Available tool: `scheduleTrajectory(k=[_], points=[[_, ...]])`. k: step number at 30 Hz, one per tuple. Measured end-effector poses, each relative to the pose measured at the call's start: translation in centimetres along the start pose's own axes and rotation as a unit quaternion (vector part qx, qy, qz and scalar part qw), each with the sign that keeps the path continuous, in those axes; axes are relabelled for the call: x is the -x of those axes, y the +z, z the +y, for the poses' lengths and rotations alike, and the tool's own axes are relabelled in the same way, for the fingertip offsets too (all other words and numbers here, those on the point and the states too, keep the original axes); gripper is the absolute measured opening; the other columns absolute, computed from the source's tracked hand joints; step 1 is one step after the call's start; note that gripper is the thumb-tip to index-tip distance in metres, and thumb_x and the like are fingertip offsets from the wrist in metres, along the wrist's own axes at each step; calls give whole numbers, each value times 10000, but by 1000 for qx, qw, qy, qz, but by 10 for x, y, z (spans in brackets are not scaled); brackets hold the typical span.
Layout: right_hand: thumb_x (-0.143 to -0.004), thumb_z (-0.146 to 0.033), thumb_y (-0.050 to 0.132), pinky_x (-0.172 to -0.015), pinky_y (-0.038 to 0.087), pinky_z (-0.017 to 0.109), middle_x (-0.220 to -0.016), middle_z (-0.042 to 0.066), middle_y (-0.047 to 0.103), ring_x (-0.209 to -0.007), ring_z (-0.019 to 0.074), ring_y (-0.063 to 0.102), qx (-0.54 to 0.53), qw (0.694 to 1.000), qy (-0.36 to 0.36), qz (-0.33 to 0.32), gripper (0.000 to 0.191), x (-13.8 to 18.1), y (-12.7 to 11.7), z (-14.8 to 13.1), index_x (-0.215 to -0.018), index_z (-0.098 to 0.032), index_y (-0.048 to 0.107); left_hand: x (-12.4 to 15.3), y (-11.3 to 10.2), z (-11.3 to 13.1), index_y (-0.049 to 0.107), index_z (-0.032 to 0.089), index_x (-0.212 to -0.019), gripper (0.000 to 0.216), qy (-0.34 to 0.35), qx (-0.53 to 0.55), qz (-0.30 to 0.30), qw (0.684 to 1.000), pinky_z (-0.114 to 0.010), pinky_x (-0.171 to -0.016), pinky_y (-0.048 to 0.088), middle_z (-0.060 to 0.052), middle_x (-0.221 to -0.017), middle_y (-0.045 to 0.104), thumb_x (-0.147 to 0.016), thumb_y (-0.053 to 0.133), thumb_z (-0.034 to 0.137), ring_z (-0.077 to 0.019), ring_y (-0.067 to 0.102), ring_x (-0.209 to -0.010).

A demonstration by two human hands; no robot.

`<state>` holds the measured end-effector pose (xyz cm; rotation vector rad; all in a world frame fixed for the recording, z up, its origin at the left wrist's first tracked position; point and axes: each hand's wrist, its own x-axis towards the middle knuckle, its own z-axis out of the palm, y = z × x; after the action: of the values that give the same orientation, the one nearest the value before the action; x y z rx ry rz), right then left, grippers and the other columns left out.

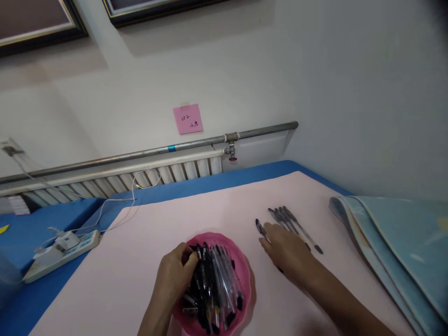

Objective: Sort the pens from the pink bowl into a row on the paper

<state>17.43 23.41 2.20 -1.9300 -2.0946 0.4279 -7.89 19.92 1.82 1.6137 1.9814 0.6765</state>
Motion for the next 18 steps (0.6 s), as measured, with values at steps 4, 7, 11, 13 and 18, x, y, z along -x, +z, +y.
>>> scheduleTrajectory(k=[4,7,11,13,18], points=[[-750,-93,511,-506,219,278,-633,61,559,-582,199,542,9,998,45,-39,110,-10,4,21,-671,-152,560,1,1,-1,637,209,-844,191,16,-10,43,999,-296,-675,404,-28,-768,666,-776,498,321,-194,594,-723],[-706,-71,503,-492,233,272,-578,43,538,-525,169,514,-20,997,51,-51,172,-13,3,21,-566,-170,517,3,5,3,642,214,-959,278,19,86,51,995,-292,-665,412,-8,-723,639,-780,535,398,-194,583,-710],[-793,-187,424,-480,316,239,-616,2,573,-538,139,531,-126,990,-21,-65,159,1,-3,-2,-693,-193,547,9,13,10,634,186,-912,335,-3,324,-44,945,-225,-472,332,41,-595,532,-772,573,483,-112,461,-503],[-792,-217,396,-418,330,205,-581,-47,529,-452,106,481,-289,942,-69,-157,141,15,-2,-21,-757,-216,533,12,17,14,610,179,-964,408,-40,427,-112,897,-197,-383,198,90,-514,412,-742,611,521,-58,294,-392],[-708,-159,437,-366,284,163,-461,-86,438,-350,61,375,-451,826,-78,-330,91,40,7,-55,-720,-203,516,15,23,20,582,161,-822,420,-59,558,-205,802,-165,-363,104,131,-456,277,-663,710,528,-14,158,-373]])
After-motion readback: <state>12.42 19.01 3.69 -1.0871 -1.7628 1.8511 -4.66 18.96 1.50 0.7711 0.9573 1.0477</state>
